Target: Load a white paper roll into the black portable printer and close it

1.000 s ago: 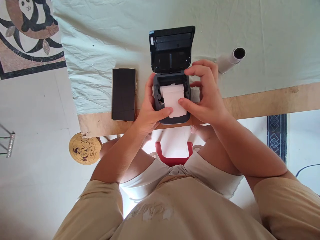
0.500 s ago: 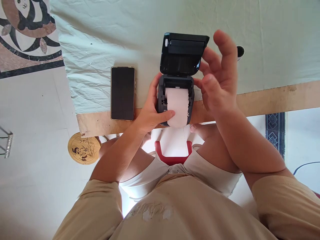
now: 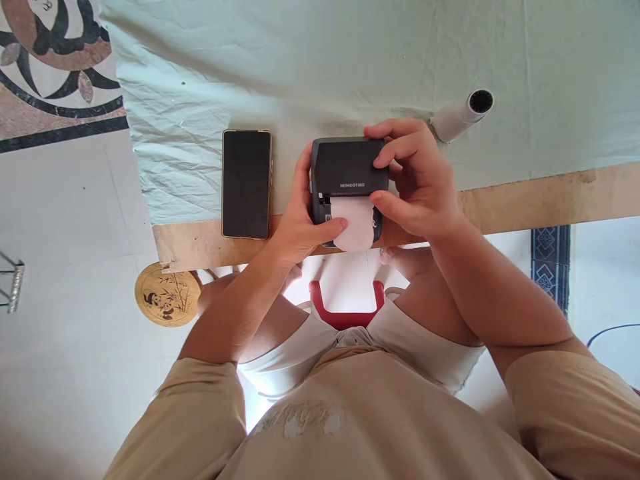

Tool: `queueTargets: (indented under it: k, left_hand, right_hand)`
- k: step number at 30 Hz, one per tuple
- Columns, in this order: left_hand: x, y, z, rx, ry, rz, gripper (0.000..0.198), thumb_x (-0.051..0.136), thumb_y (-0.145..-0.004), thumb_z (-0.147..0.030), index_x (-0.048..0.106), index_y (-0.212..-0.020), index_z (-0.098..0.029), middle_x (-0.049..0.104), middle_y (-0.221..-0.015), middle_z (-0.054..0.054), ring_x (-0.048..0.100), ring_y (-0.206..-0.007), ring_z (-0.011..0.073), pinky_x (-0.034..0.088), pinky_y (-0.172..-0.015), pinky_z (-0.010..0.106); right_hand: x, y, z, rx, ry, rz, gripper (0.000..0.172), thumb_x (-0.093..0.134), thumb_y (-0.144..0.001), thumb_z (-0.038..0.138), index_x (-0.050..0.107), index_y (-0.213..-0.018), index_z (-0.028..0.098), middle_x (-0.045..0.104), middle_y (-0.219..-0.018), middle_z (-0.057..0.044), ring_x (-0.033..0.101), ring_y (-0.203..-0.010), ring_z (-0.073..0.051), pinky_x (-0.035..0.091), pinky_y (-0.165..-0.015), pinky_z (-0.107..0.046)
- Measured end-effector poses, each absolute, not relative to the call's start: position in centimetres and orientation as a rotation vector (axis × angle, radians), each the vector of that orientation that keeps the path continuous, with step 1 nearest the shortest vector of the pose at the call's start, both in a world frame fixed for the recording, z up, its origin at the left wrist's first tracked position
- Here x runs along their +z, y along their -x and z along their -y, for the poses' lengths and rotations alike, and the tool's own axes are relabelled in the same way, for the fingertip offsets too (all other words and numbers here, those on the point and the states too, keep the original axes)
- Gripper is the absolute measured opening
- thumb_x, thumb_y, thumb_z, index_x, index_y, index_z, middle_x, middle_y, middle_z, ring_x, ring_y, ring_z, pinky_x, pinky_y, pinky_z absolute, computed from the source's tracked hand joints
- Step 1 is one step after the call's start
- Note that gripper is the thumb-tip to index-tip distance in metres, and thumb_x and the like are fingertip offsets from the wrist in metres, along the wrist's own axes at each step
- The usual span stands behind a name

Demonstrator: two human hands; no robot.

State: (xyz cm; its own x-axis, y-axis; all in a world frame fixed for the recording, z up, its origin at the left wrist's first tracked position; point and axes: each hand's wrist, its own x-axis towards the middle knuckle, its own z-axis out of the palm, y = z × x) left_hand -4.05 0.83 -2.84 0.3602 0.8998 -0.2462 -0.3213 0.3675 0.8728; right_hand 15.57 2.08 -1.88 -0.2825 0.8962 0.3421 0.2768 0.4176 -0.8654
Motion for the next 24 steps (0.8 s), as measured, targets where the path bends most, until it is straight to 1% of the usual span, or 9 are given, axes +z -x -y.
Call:
queueTargets:
  k: [5, 10, 13, 15, 17, 19, 21, 23, 24]
  left_hand:
    - [-2.8, 3.9, -0.9, 0.911, -0.883, -0.806, 0.101, 0.081, -0.058, -0.024, 0.025, -0.141, -0.039, 0.045, -0.142, 0.003, 0.053, -0.124, 0.0259, 0.054, -0.092, 0.035]
    - [-2.7, 3.8, -1.0, 0.914, -0.902, -0.767, 0.104, 0.080, -0.058, -0.024, 0.022, -0.143, -0.039, 0.042, -0.142, 0.005, 0.053, -0.123, 0.0264, 0.055, -0.088, 0.036]
    - [-2.7, 3.9, -0.9, 0.908, -0.892, -0.786, 0.107, 0.082, -0.055, -0.024, 0.023, -0.143, -0.040, 0.044, -0.141, 0.003, 0.050, -0.126, 0.0257, 0.052, -0.095, 0.037]
    - [-2.7, 3.9, -0.8, 0.913, -0.875, -0.755, 0.098, 0.080, -0.059, -0.028, 0.027, -0.140, -0.043, 0.046, -0.139, 0.000, 0.050, -0.127, 0.0247, 0.051, -0.097, 0.037]
    - [-2.6, 3.7, -0.8, 0.948, -0.832, -0.687, 0.078, 0.074, -0.067, -0.036, 0.035, -0.133, -0.044, 0.049, -0.135, -0.002, 0.049, -0.128, 0.0244, 0.052, -0.096, 0.039]
    - [-2.4, 3.4, -0.9, 1.009, -0.782, -0.657, 0.058, 0.067, -0.074, -0.046, 0.043, -0.127, -0.042, 0.052, -0.129, -0.003, 0.046, -0.132, 0.0244, 0.050, -0.098, 0.040]
    - [-2.2, 3.1, -0.9, 1.060, -0.758, -0.698, 0.052, 0.062, -0.077, -0.052, 0.045, -0.124, -0.039, 0.054, -0.125, -0.003, 0.042, -0.136, 0.0237, 0.046, -0.103, 0.040]
    - [-2.0, 2.9, -0.9, 1.077, -0.762, -0.757, 0.052, 0.061, -0.078, -0.054, 0.045, -0.125, -0.039, 0.054, -0.125, -0.004, 0.040, -0.138, 0.0231, 0.045, -0.105, 0.038]
    - [-2.0, 2.8, -0.9, 1.076, -0.769, -0.781, 0.054, 0.061, -0.077, -0.055, 0.044, -0.126, -0.040, 0.054, -0.126, -0.004, 0.039, -0.138, 0.0232, 0.045, -0.104, 0.037]
  right_hand:
    - [-2.1, -15.7, -2.1, 0.850, 0.994, 1.808, 0.027, 0.060, -0.076, 0.031, 0.052, -0.102, 0.029, 0.047, -0.127, -0.005, 0.057, -0.108, -0.023, 0.058, -0.079, -0.040]
    - [-2.0, -15.6, -2.2, 0.832, 0.968, 1.850, 0.027, 0.059, -0.073, 0.025, 0.053, -0.099, 0.029, 0.047, -0.128, -0.005, 0.048, -0.125, -0.025, 0.053, -0.096, -0.046]
    - [-1.8, -15.6, -2.2, 0.850, 0.947, 1.879, 0.024, 0.057, -0.074, 0.026, 0.053, -0.098, 0.028, 0.046, -0.129, -0.005, 0.044, -0.130, -0.027, 0.050, -0.101, -0.050]
    - [-1.6, -15.7, -2.1, 0.889, 0.938, 1.878, 0.020, 0.054, -0.077, 0.030, 0.054, -0.097, 0.027, 0.046, -0.131, -0.005, 0.045, -0.129, -0.026, 0.049, -0.102, -0.050]
    - [-1.5, -15.6, -2.0, 0.919, 0.949, 1.843, 0.014, 0.049, -0.083, 0.033, 0.056, -0.093, 0.027, 0.047, -0.130, -0.004, 0.046, -0.127, -0.024, 0.048, -0.103, -0.049]
    - [-1.5, -15.5, -2.0, 0.951, 0.976, 1.791, 0.015, 0.047, -0.086, 0.035, 0.057, -0.095, 0.027, 0.047, -0.131, -0.002, 0.046, -0.128, -0.022, 0.047, -0.104, -0.045]
    - [-1.7, -15.3, -1.9, 1.031, 0.993, 1.726, 0.026, 0.050, -0.086, 0.040, 0.053, -0.110, 0.031, 0.044, -0.136, -0.001, 0.046, -0.127, -0.021, 0.049, -0.103, -0.043]
    - [-1.9, -15.1, -1.9, 1.171, 0.985, 1.660, 0.049, 0.054, -0.083, 0.047, 0.040, -0.128, 0.036, 0.041, -0.140, 0.000, 0.051, -0.122, -0.021, 0.052, -0.098, -0.041]
    - [-2.0, -15.1, -2.0, 1.250, 0.983, 1.636, 0.058, 0.055, -0.082, 0.050, 0.033, -0.133, 0.037, 0.042, -0.139, 0.000, 0.054, -0.117, -0.020, 0.054, -0.095, -0.039]
